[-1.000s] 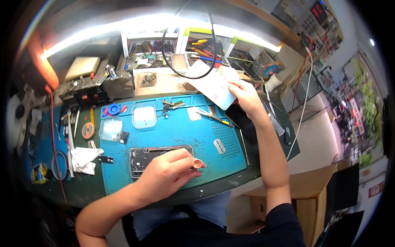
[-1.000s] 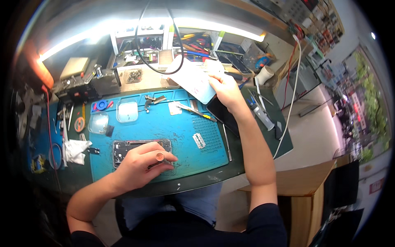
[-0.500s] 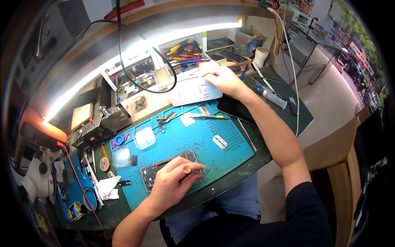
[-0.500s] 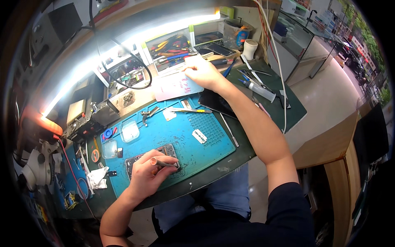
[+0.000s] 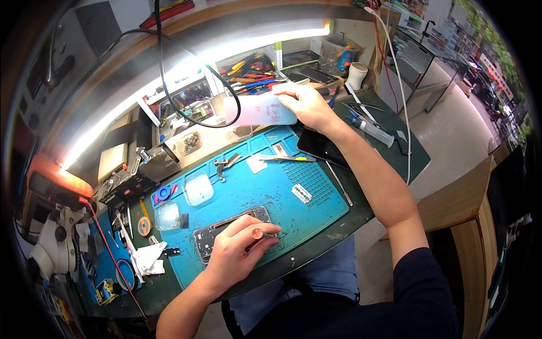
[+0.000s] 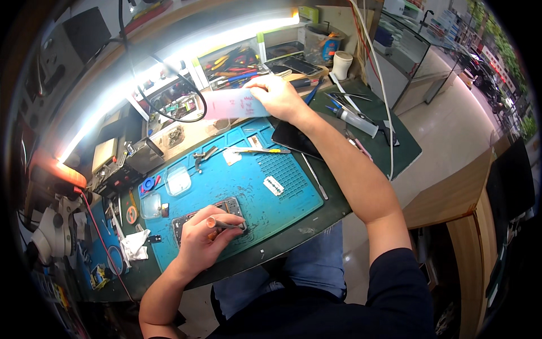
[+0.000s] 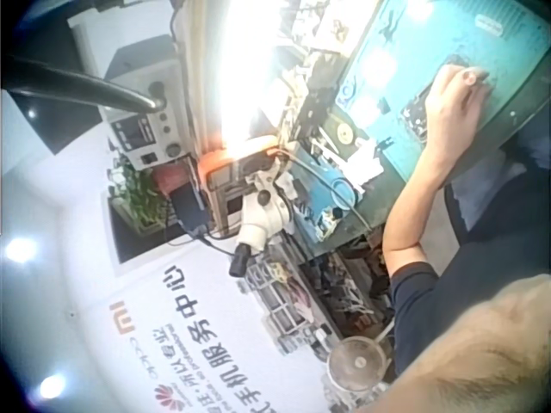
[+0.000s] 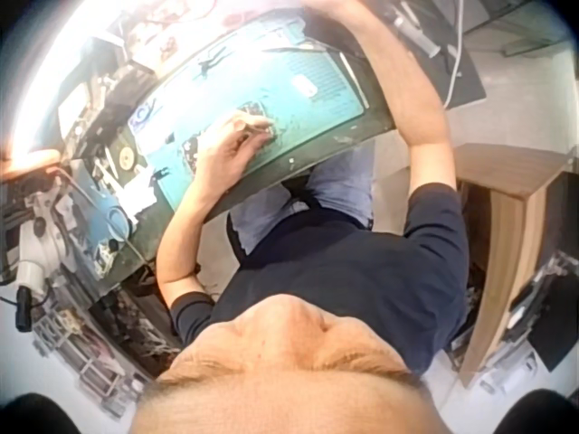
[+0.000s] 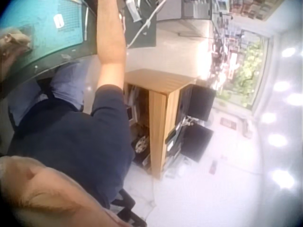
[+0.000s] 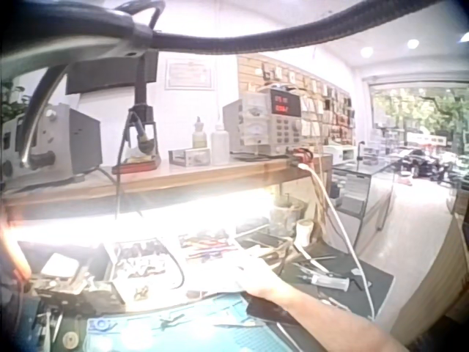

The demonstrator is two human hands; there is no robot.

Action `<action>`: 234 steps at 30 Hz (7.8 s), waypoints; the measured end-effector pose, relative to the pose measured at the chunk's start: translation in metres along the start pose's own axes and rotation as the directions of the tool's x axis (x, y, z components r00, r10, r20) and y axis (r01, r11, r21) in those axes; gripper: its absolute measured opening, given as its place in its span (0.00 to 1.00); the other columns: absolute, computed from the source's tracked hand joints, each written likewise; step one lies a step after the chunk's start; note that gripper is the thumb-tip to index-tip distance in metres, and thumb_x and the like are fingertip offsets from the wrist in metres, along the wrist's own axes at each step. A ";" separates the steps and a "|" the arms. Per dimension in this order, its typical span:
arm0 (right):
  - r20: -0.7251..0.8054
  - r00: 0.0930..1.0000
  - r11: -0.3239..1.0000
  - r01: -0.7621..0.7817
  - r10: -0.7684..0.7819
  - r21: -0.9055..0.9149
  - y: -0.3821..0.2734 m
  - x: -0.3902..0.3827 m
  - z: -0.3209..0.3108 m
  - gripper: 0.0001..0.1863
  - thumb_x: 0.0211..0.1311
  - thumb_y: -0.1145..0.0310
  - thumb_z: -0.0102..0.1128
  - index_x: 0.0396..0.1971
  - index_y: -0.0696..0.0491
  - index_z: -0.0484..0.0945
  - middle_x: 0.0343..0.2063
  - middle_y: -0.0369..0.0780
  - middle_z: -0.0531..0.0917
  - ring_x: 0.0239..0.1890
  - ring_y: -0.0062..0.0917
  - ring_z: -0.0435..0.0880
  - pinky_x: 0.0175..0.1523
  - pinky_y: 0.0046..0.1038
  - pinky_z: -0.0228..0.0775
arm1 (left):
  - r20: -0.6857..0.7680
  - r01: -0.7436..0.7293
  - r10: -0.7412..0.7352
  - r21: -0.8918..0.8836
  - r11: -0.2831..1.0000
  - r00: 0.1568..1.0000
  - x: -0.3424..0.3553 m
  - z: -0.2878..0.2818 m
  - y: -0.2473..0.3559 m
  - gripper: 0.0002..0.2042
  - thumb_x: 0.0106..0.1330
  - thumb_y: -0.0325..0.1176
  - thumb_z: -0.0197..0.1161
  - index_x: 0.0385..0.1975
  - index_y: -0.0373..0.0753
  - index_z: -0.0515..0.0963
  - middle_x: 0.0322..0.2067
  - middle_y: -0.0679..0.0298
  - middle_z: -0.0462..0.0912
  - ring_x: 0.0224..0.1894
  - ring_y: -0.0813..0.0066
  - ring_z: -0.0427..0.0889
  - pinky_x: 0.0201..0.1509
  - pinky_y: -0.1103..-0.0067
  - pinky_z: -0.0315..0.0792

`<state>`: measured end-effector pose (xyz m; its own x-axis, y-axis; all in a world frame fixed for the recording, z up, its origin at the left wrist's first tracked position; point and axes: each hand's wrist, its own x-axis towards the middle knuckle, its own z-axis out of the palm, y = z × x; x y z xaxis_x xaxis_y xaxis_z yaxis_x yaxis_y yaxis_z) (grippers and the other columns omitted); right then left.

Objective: The person reassembles a disassembled smartphone on a workbench. They use tweezers to place small components and connectors, then align and press the screen assembly onto the phone chassis. The person repeatedly checks the fit and alignment of the screen and internal parts.

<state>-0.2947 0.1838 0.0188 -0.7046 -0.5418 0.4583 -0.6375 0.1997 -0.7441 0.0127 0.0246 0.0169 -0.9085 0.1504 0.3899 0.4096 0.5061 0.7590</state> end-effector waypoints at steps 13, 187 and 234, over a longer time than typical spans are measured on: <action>0.212 0.877 0.611 0.458 -0.432 -0.646 -0.032 -0.044 0.039 0.12 0.65 0.63 0.67 0.45 0.51 0.87 0.45 0.39 0.88 0.47 0.34 0.86 0.54 0.35 0.77 | -0.007 -0.001 0.001 0.011 1.000 1.000 0.005 0.003 0.001 0.09 0.61 0.25 0.75 0.39 0.35 0.84 0.31 0.62 0.81 0.31 0.70 0.82 0.33 0.76 0.77; 0.183 0.946 0.958 0.241 -0.268 0.155 -0.118 -0.111 0.045 0.30 0.65 0.85 0.60 0.69 0.59 0.72 0.38 0.41 0.84 0.39 0.23 0.84 0.48 0.27 0.79 | 0.206 0.089 -0.143 0.250 0.964 0.968 0.039 -0.032 -0.045 0.07 0.68 0.34 0.67 0.40 0.38 0.83 0.36 0.58 0.84 0.41 0.57 0.84 0.47 0.66 0.77; 0.262 0.926 0.942 0.198 -0.270 0.269 -0.110 -0.117 0.042 0.30 0.70 0.84 0.58 0.71 0.62 0.66 0.40 0.43 0.84 0.43 0.24 0.86 0.51 0.29 0.82 | -0.015 0.024 -0.018 0.593 0.804 1.000 0.019 -0.104 -0.089 0.08 0.64 0.22 0.64 0.42 0.34 0.80 0.37 0.56 0.84 0.40 0.58 0.84 0.47 0.69 0.78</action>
<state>-0.1291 0.1913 0.0264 -0.3988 -0.7701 0.4978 -0.6566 -0.1392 -0.7413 -0.0326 -0.1056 0.0113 -0.9143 0.1283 0.3842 0.2587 0.9147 0.3103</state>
